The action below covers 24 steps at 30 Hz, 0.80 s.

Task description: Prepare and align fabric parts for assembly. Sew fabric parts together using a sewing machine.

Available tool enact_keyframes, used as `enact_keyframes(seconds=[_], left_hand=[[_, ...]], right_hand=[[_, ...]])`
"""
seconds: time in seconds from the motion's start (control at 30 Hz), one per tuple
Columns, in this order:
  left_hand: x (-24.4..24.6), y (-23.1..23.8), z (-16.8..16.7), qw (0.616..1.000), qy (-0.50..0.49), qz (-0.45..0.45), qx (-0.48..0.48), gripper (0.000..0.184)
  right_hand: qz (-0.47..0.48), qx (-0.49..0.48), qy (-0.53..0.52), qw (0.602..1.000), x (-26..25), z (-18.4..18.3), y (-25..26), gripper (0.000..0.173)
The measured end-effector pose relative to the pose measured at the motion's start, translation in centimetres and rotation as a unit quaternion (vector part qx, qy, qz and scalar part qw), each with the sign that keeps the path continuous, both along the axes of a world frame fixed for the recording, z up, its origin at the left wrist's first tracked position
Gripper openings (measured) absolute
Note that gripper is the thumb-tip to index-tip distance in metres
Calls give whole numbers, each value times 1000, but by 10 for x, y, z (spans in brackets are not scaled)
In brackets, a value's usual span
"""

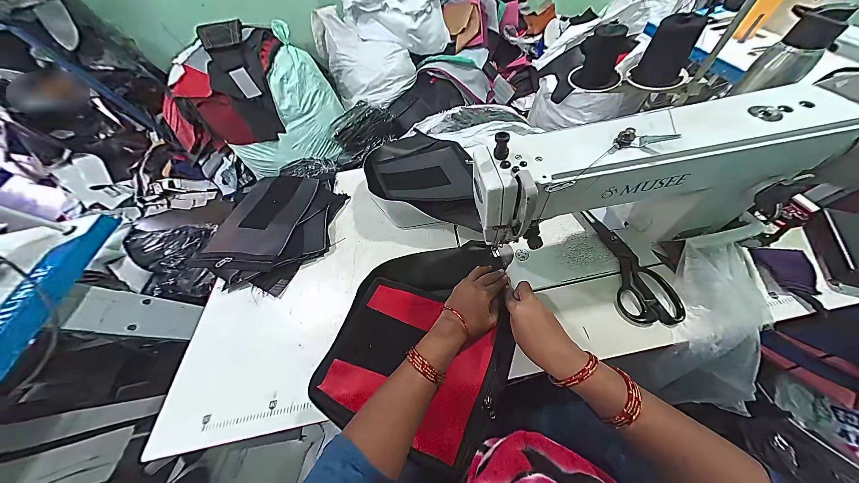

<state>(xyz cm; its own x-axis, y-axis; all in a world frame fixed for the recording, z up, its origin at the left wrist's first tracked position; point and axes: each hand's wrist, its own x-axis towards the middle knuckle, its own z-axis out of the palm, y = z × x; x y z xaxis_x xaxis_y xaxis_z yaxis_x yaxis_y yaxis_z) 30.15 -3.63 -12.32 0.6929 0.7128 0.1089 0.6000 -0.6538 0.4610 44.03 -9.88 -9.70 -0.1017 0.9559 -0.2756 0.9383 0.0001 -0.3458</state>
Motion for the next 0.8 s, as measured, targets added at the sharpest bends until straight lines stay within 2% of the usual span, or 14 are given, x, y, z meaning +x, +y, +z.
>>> enact_keyframes(seconds=[0.2, 0.47, 0.6, 0.7, 0.8], left_hand=[[6, 20, 6, 998, 28, 31, -53, 41], [8, 41, 4, 998, 25, 37, -36, 32], [7, 40, 5, 999, 18, 35, -35, 30], [10, 31, 15, 993, 62, 72, -72, 36], [3, 17, 16, 991, 56, 93, -81, 39]], right_hand=[[6, 17, 27, 999, 7, -2, 24, 35], [-1, -13, 57, 998, 11, 3, 46, 37], [-11, 2, 73, 997, 16, 0, 45, 39], [-34, 42, 96, 994, 26, -5, 37, 40], [-52, 60, 104, 991, 33, -7, 26, 40]])
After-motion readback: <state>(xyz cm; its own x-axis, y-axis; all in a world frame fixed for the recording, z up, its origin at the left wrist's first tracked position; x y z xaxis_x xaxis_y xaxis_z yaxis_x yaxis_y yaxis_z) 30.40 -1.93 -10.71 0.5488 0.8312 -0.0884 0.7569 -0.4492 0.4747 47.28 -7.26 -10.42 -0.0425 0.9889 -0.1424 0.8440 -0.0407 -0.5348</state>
